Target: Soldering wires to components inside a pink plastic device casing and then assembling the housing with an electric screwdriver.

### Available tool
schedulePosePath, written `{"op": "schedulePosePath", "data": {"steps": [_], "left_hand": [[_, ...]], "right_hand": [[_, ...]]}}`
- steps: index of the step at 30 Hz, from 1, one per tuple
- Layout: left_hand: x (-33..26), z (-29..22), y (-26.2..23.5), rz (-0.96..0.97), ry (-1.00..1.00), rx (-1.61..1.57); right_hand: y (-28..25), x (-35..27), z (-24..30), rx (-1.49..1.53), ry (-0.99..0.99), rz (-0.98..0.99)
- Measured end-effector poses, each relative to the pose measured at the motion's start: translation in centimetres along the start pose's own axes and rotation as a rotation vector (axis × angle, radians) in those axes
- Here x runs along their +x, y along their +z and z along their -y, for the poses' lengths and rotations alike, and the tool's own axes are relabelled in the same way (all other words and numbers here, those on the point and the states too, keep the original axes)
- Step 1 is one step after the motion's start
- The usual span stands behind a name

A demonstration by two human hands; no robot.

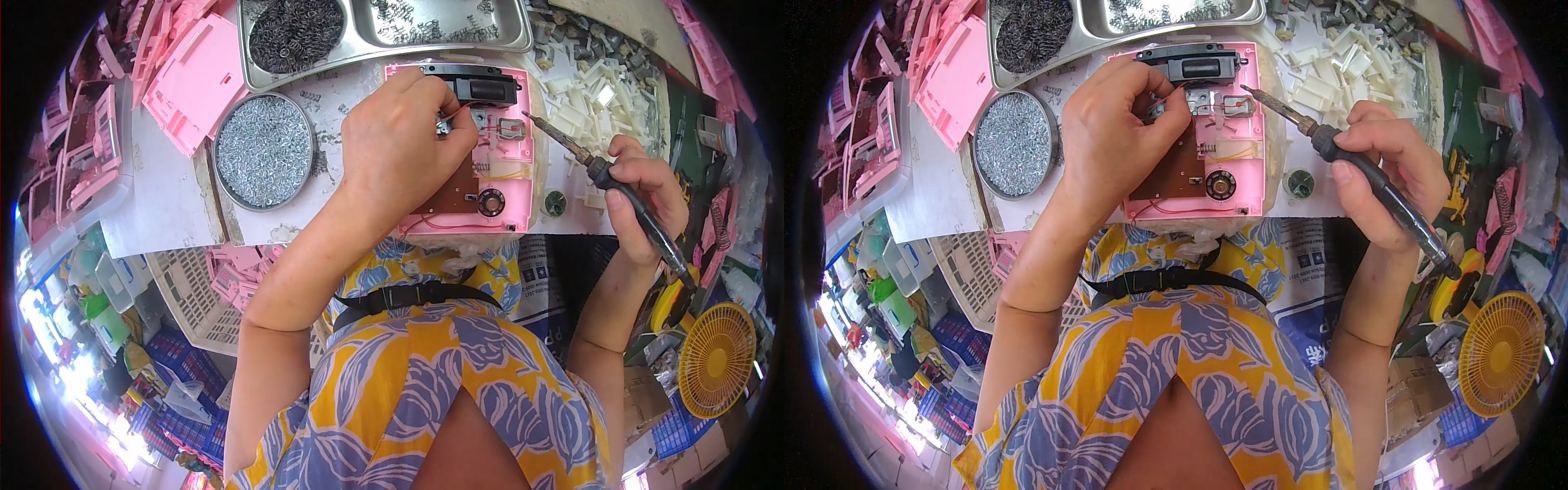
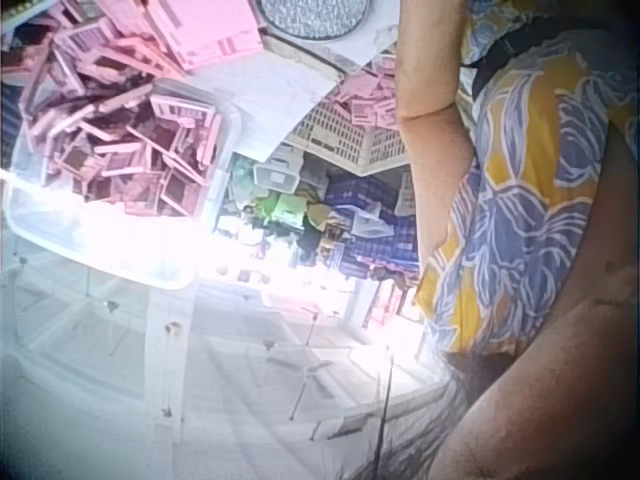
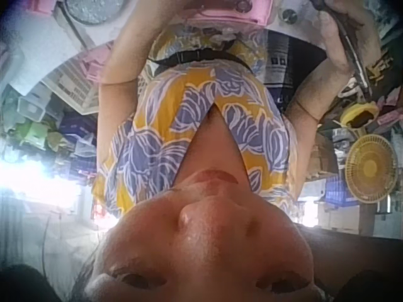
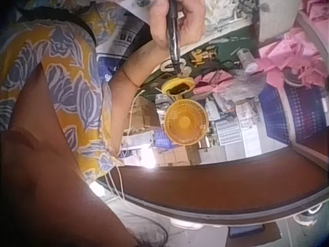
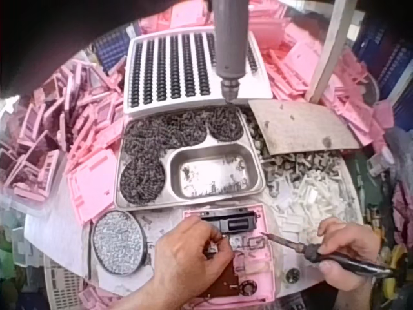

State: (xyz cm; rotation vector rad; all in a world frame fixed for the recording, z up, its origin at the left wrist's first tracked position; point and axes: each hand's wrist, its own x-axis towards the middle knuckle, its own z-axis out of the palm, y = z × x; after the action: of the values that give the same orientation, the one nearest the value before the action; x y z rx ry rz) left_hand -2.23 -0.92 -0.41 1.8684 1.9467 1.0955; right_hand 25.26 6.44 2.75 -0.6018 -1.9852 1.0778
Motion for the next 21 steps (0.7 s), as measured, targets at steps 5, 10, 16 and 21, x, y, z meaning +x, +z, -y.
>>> {"op": "schedulePosePath", "data": {"steps": [5, 10, 16, 21], "left_hand": [[-0.1, -0.1, -0.2, 0.002, -0.002, 0.019], [-0.1, -0.3, -1.0, -0.048, 0.047, -0.008], [-2.4, -3.9, -2.1, 0.256, 0.083, -0.203], [-1.8, -3.4, 0.8, 0.329, 0.264, -0.039]], "right_hand": [[-0.4, -0.6, 0.0, 0.032, 0.022, -0.008], [-1.2, -1.6, 0.5, 0.009, 0.01, -0.049], [-2.6, -3.1, 1.5, 0.061, -0.016, -0.116], [-1.9, -3.3, 2.1, 0.047, -0.024, -0.135]]}}
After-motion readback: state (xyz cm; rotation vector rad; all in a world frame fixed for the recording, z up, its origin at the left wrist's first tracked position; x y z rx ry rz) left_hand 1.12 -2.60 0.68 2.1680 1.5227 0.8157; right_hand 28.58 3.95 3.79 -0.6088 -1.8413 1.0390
